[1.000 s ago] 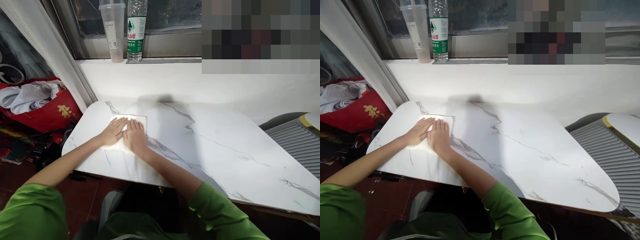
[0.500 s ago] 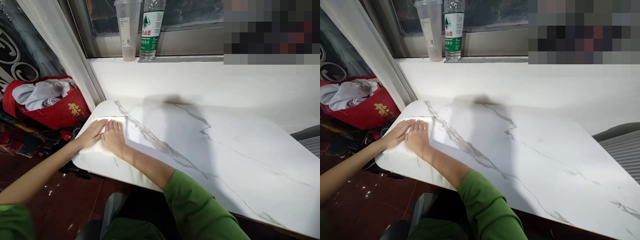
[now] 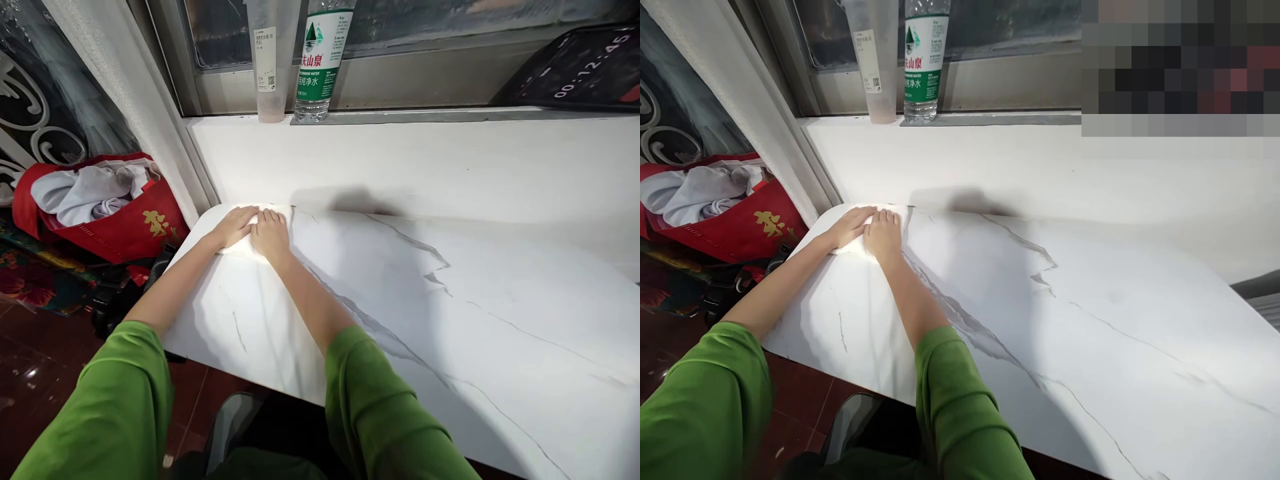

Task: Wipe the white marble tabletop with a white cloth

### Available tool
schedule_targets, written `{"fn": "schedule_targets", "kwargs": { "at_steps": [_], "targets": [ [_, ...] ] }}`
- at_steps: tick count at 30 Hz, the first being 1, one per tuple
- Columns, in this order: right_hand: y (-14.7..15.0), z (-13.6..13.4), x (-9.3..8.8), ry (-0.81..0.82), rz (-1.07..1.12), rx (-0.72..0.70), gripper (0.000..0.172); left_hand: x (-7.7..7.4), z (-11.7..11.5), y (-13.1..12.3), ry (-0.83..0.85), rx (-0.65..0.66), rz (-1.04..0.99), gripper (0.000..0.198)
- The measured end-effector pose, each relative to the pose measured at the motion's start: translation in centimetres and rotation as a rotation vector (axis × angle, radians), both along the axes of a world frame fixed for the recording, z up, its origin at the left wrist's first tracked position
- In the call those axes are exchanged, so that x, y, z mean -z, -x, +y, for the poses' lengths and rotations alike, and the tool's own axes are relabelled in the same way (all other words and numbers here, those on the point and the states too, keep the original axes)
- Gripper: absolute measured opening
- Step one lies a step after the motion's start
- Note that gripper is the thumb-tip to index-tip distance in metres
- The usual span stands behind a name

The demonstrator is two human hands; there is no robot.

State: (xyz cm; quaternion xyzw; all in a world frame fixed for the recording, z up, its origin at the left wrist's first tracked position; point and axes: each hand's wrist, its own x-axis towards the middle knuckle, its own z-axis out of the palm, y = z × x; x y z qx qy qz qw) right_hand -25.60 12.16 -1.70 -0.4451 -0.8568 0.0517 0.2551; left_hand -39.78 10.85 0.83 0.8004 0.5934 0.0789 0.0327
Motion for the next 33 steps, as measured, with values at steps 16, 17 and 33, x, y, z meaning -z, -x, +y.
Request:
{"fn": "schedule_targets", "kwargs": {
  "at_steps": [16,17,33],
  "targets": [
    [-15.2,-16.7,0.6,-0.123,-0.072,-0.163,0.054,0.9,-18.6,-13.3,-0.068,0.087,0.001,0.058],
    [-15.7,-16.9,0.7,-0.134,-0.070,-0.160,0.054,0.9,-18.8,-13.8,-0.068,0.102,-0.008,0.058],
    [-15.1,3.2,-0.1,0.017,-0.096,0.091,0.048,0.6,3.8,-15.3,-0.028,0.080,-0.021,0.052]
  ]
}}
